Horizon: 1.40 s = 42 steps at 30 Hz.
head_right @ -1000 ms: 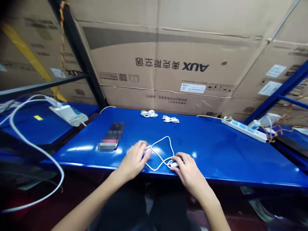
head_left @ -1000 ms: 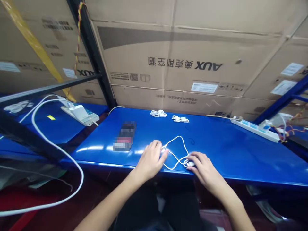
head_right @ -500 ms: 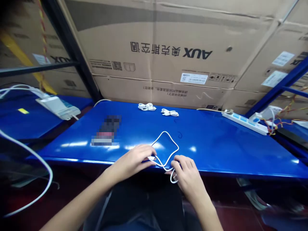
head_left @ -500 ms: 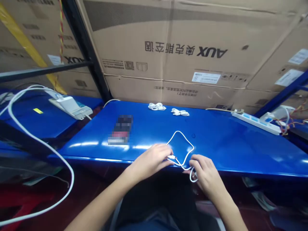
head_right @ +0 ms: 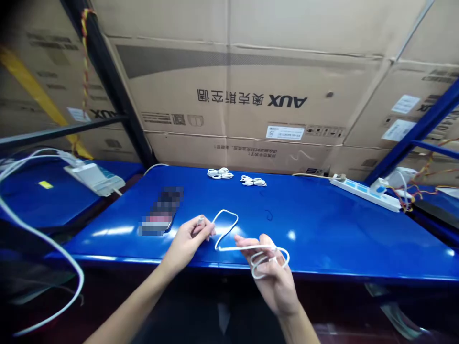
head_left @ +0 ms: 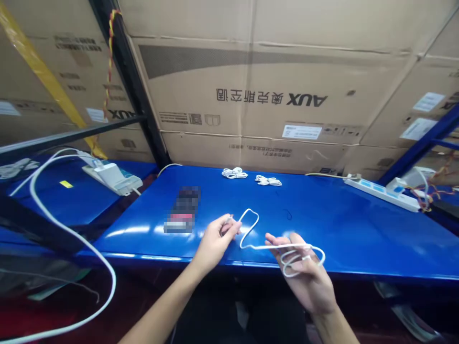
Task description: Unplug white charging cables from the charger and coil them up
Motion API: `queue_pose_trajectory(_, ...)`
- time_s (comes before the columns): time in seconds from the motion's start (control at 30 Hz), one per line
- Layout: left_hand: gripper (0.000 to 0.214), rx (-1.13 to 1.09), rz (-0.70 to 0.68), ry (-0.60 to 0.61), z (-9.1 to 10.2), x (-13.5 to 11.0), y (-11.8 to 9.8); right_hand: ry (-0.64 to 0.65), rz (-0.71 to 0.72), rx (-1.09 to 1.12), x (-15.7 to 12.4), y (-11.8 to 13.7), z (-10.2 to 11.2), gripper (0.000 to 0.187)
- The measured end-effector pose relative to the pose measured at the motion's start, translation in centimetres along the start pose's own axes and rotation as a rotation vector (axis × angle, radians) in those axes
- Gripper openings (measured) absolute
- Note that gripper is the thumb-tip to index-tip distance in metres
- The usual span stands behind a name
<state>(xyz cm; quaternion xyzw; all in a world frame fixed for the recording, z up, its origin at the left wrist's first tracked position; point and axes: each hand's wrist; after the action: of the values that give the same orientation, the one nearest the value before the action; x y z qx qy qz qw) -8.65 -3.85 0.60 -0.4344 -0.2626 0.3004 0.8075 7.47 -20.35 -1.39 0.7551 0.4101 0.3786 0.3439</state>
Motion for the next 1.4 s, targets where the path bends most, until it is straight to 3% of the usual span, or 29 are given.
queue_pose_trajectory(0.1,0.037,-0.037,0.024,-0.011,0.1,0.4,0.6,-0.151,-0.016,0.246,2.5,0.1,-1.9,0.017)
queue_pose_trajectory(0.27,0.038,-0.045,0.002,0.063,-0.2,0.1,0.9,-0.328,0.018,0.389,5.4,1.0,-3.4,0.024)
queue_pose_trajectory(0.33,0.037,-0.01,-0.021,0.125,-0.2,-0.3,0.7,-0.367,0.054,0.342,5.4,1.1,-3.2,0.023)
queue_pose_trajectory(0.4,0.036,0.03,-0.033,0.169,0.0,-0.6,0.6,-0.367,0.046,0.084,4.9,1.1,-2.5,0.025)
queue_pose_trajectory(0.53,0.035,0.051,-0.035,0.157,0.3,-0.7,0.7,-0.124,-0.134,-0.783,3.1,0.6,-1.2,0.029)
queue_pose_trajectory(0.6,0.035,0.056,-0.047,0.155,0.3,-0.7,0.8,0.017,-0.138,-1.097,2.4,0.0,-1.0,0.034)
queue_pose_trajectory(0.7,0.036,0.067,-0.061,0.16,0.3,-0.7,0.8,0.248,-0.013,-1.36,2.0,-1.0,-1.1,0.039)
queue_pose_trajectory(0.8,0.036,0.045,-0.064,0.157,0.3,-0.8,0.8,0.461,0.099,-1.428,1.8,-1.3,-1.5,0.022)
queue_pose_trajectory(0.87,0.036,-0.027,-0.063,0.124,0.2,-0.8,0.8,0.49,0.119,-1.361,1.6,-0.9,-1.7,0.013)
queue_pose_trajectory(1.0,0.035,-0.182,-0.045,0.042,0.0,-0.9,0.9,0.386,0.055,-0.967,1.4,0.0,-1.9,0.015)
queue_pose_trajectory(1.07,0.033,-0.214,-0.035,0.052,0.1,-1.0,0.8,0.249,0.136,-0.788,1.7,-0.3,-2.4,0.019)
queue_pose_trajectory(1.13,0.031,-0.2,-0.039,0.117,0.2,-1.1,0.5,-0.002,0.236,-0.516,2.5,-1.3,-3.4,0.024)
queue_pose_trajectory(1.2,0.029,-0.122,-0.06,0.208,0.4,-1.2,0.2,-0.296,0.232,-0.079,3.6,-2.5,-4.9,0.024)
queue_pose_trajectory(1.3,0.028,-0.042,-0.09,0.246,0.6,-1.4,-0.1,-0.453,0.201,0.158,5.0,-3.8,-6.9,0.025)
queue_pose_trajectory(1.4,0.028,-0.084,-0.096,0.187,0.5,-1.6,0.1,-0.509,0.199,0.126,5.4,-4.2,-6.9,0.023)
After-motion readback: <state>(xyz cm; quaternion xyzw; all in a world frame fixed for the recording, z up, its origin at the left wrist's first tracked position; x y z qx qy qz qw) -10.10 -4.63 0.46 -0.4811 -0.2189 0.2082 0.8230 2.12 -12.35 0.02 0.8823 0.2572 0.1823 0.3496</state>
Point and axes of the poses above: each hand's wrist, its own x-axis towards the middle knuckle, its own z-axis out of the back of the hand, y = z × x, and after that the axes turned 14 degrees about x, right-handed
